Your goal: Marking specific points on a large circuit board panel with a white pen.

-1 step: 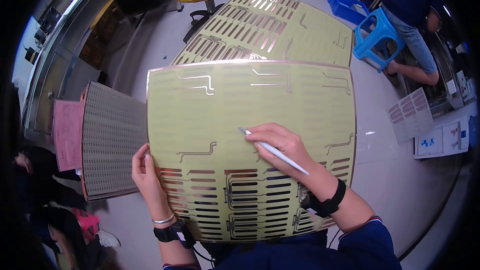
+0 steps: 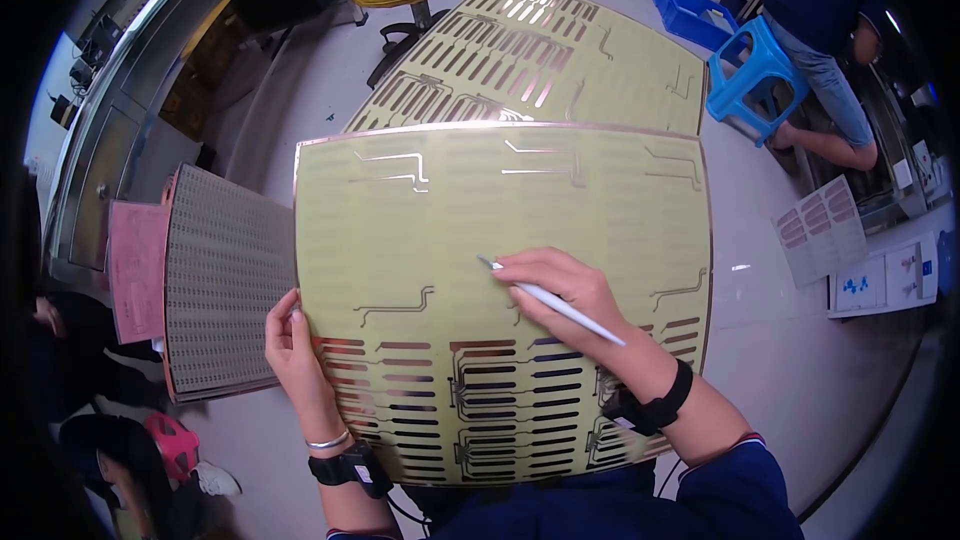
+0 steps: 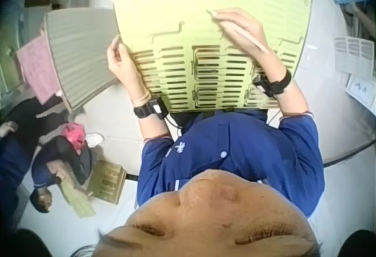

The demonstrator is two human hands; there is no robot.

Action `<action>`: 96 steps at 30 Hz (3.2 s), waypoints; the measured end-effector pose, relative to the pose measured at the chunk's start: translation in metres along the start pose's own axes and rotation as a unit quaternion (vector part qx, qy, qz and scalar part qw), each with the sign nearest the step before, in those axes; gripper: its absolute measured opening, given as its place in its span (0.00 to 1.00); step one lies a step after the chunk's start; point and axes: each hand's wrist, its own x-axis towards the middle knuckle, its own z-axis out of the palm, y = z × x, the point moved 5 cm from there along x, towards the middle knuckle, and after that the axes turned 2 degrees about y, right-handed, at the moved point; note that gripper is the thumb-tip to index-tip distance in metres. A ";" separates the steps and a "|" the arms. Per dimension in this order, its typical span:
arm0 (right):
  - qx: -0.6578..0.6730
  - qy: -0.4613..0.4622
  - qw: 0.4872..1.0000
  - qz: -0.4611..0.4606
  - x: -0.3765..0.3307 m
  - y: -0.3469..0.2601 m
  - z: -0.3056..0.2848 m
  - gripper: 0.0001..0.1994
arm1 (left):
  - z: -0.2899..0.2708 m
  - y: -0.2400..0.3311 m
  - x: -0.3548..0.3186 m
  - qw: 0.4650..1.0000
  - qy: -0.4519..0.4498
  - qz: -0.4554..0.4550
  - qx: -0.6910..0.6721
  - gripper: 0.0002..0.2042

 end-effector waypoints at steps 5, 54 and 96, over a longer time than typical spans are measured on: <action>0.000 0.059 0.998 0.026 -0.002 0.003 -0.011 0.14 | -0.002 -0.002 -0.001 1.000 -0.002 -0.006 -0.010 0.12; 0.011 0.052 0.996 0.070 0.009 0.009 0.010 0.04 | -0.004 -0.005 0.000 1.000 -0.004 -0.015 -0.024 0.12; -0.044 -0.092 0.978 -0.181 0.058 -0.062 0.044 0.08 | -0.001 0.004 -0.024 0.997 -0.027 -0.032 -0.065 0.13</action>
